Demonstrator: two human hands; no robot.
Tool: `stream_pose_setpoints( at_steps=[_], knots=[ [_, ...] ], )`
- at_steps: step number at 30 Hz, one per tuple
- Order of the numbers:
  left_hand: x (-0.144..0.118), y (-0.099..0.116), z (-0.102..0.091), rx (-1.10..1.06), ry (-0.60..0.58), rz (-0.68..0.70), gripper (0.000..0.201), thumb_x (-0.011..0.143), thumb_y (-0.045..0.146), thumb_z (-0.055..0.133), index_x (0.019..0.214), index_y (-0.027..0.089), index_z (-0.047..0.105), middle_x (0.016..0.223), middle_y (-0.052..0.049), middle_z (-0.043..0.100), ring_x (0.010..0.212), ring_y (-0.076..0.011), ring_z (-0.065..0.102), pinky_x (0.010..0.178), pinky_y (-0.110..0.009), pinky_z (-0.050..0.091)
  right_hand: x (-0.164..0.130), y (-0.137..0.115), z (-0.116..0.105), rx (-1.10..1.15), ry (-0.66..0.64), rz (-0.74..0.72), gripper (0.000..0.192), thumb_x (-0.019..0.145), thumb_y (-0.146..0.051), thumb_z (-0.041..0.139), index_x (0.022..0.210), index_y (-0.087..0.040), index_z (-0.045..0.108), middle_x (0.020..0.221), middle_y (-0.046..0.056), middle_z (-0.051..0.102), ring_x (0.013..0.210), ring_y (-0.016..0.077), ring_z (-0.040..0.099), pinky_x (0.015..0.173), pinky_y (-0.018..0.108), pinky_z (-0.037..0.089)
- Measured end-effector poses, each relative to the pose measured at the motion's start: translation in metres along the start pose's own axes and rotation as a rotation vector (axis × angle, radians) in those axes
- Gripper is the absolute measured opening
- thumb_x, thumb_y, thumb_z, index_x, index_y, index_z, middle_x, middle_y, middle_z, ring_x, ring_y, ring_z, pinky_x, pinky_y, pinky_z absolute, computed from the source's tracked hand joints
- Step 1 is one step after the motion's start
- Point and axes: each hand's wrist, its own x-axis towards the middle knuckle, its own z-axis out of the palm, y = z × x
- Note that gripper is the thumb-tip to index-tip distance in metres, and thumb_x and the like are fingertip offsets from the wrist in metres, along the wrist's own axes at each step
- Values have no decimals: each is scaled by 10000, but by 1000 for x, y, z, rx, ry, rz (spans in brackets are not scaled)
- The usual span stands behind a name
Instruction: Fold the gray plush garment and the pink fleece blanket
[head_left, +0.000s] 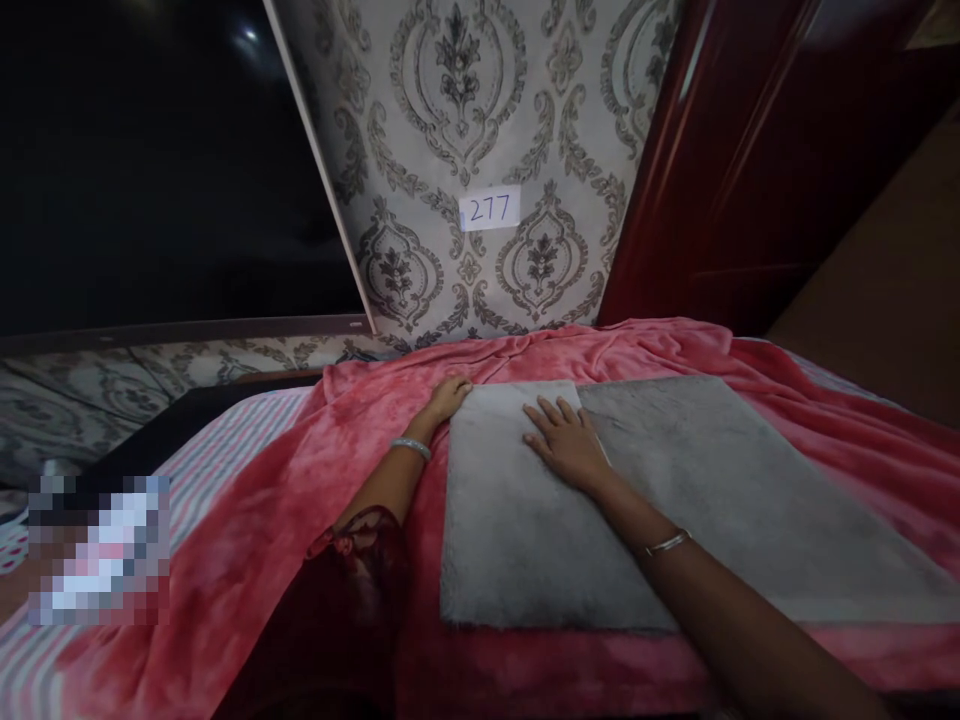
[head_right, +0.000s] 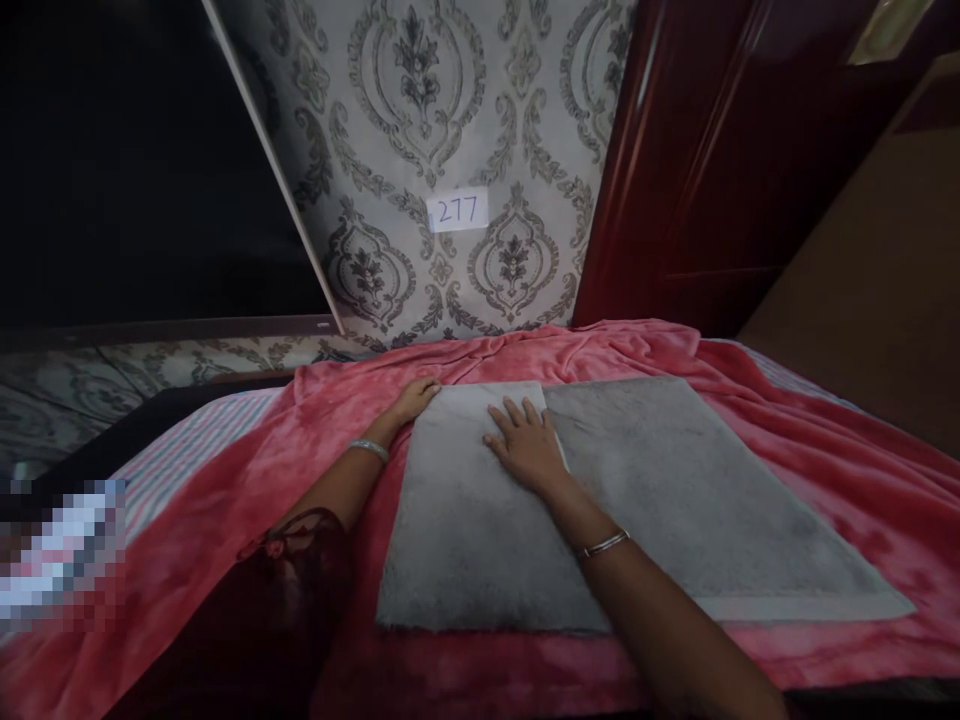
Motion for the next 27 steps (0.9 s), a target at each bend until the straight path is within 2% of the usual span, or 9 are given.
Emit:
stream_pose_setpoints(
  at_steps=[2,4,7,11,13,15,18,22,27],
  knots=[
    [-5,7,-6,-1,9,3,214,877,200,492,903,168,702,949,-54,718,943,-200,628,916,-329,507,1,2,-1,3,-2,-7,598,1050,-532,310,1586,-271,361,1657,95,301,1519,363,238,1186,621,220],
    [-12,14,-14,0,34,18,275,878,168,491,1038,169,714,1130,-74,716,1108,-212,609,1020,-350,473,1,1,-5,5,-15,1,597,1051,-517,307,1586,-258,362,1656,110,298,1521,365,232,1178,638,223],
    [-26,26,-25,-8,36,62,359,934,193,461,1203,195,698,1313,-69,673,1276,-208,548,1124,-356,405,-5,-13,-14,32,-26,-51,605,1047,-492,327,1597,-240,332,1663,136,263,1538,359,184,1172,672,202],
    [-44,38,-24,1,-131,138,410,993,289,434,1330,230,659,1408,-55,638,1361,-211,516,1176,-376,357,-28,-56,-24,147,-105,-398,629,1036,-534,387,1597,-258,328,1676,121,224,1558,325,120,1201,652,142],
    [-51,40,-18,96,-240,157,451,989,335,471,1420,269,584,1536,-36,520,1480,-224,376,1243,-441,229,-43,-76,-24,210,-169,-574,663,1021,-592,407,1595,-271,330,1675,111,228,1561,305,109,1215,633,114],
    [-57,41,-10,203,-294,155,503,992,371,480,1489,294,498,1622,-29,392,1542,-230,251,1263,-498,117,-55,-89,-20,246,-206,-658,690,1007,-625,424,1593,-275,328,1677,107,222,1564,296,97,1222,627,81],
    [-63,41,-3,280,-287,159,540,1017,388,433,1545,280,410,1660,-58,305,1562,-226,188,1263,-508,82,-64,-95,-16,255,-223,-656,688,1006,-610,452,1590,-266,332,1681,106,205,1566,285,81,1230,614,47],
    [-64,43,-6,342,-316,167,544,1027,380,407,1563,299,370,1668,-56,287,1561,-212,189,1265,-497,86,-69,-94,-16,274,-235,-637,689,1009,-604,450,1596,-270,315,1683,104,189,1568,282,55,1235,604,49],
    [-60,50,-13,360,-316,154,538,999,374,458,1527,278,432,1656,-74,318,1549,-224,234,1264,-481,107,-83,-94,-19,317,-234,-646,716,1009,-629,421,1608,-264,276,1686,109,149,1564,287,86,1240,595,83]
  ],
)
